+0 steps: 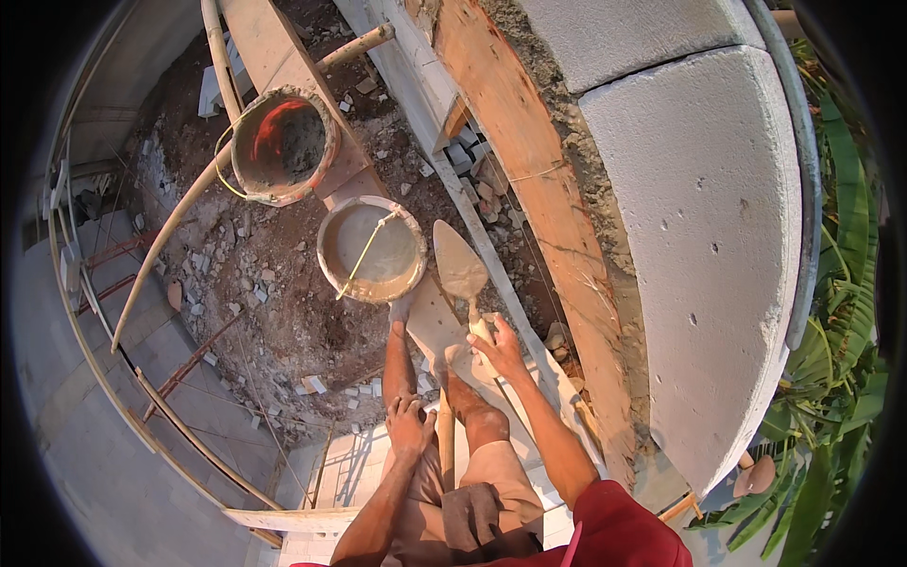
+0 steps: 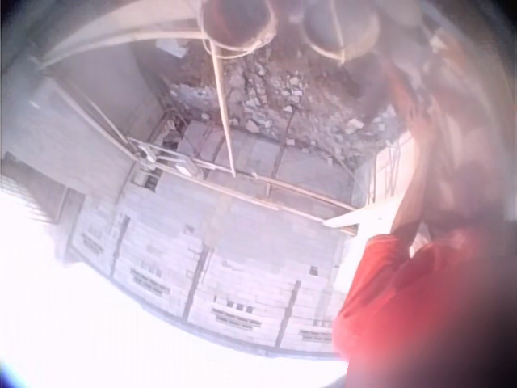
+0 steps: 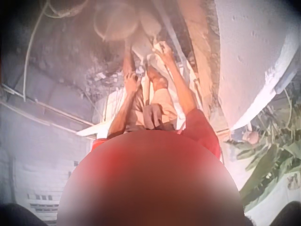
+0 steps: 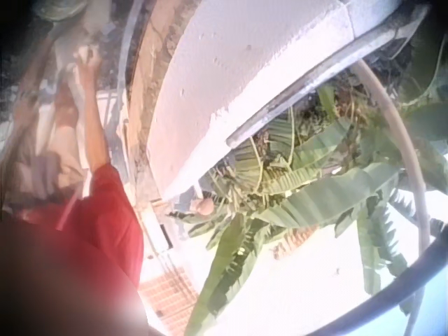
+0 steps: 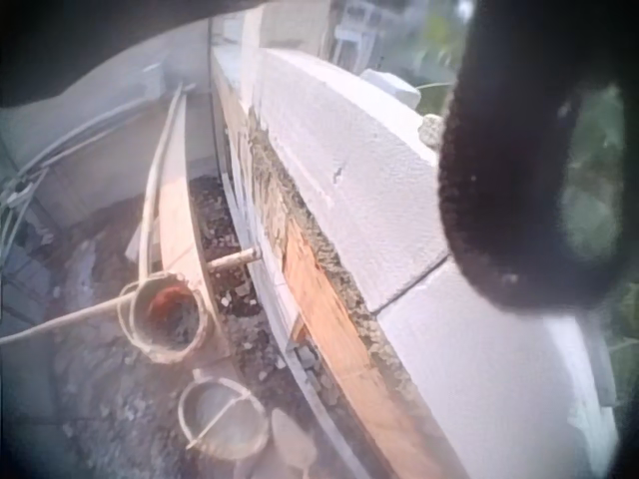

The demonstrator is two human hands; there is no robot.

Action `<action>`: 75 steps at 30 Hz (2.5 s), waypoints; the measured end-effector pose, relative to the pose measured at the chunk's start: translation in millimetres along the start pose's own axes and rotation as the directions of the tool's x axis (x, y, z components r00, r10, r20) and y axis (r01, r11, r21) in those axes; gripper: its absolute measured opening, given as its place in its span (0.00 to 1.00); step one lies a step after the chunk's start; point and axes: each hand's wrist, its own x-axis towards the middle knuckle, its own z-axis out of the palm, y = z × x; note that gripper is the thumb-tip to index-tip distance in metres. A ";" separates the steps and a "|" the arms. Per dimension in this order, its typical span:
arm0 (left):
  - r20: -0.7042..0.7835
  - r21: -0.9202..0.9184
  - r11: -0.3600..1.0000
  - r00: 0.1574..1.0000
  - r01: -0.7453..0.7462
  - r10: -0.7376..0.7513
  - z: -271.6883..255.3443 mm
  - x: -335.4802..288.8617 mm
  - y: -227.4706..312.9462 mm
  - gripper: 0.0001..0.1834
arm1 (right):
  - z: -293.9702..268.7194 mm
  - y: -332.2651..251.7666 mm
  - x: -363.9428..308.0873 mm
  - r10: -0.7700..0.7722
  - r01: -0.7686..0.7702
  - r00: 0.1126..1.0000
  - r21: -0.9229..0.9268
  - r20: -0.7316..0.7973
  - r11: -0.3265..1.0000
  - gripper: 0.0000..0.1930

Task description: The person scoops cement from a bucket with a trowel and applies it to a concrete wall, smoothing the surface. The person works on a bamboo scaffold at a construction site.

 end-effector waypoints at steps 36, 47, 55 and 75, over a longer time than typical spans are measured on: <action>0.020 0.043 0.992 0.992 -0.122 0.121 -1.4 3.6 -33.1 0.17 | -17.1 -185.4 -71.6 -0.341 0.288 0.821 -0.184 -0.458 0.940 0.16; 0.052 0.023 0.993 0.992 -0.114 0.113 0.0 6.6 -33.9 0.18 | -24.5 -189.9 -144.9 -0.314 -0.058 0.762 -0.541 -0.567 0.839 0.15; -0.026 0.040 0.986 0.987 -0.159 0.160 -5.8 8.8 -35.7 0.15 | -18.6 -183.6 -125.3 -0.370 0.059 0.810 -0.564 -0.455 0.823 0.19; 0.049 0.021 0.989 0.988 -0.147 0.146 -18.2 9.3 -35.6 0.17 | -49.7 -189.5 -193.1 -0.288 -0.011 0.779 -0.470 -0.557 0.882 0.19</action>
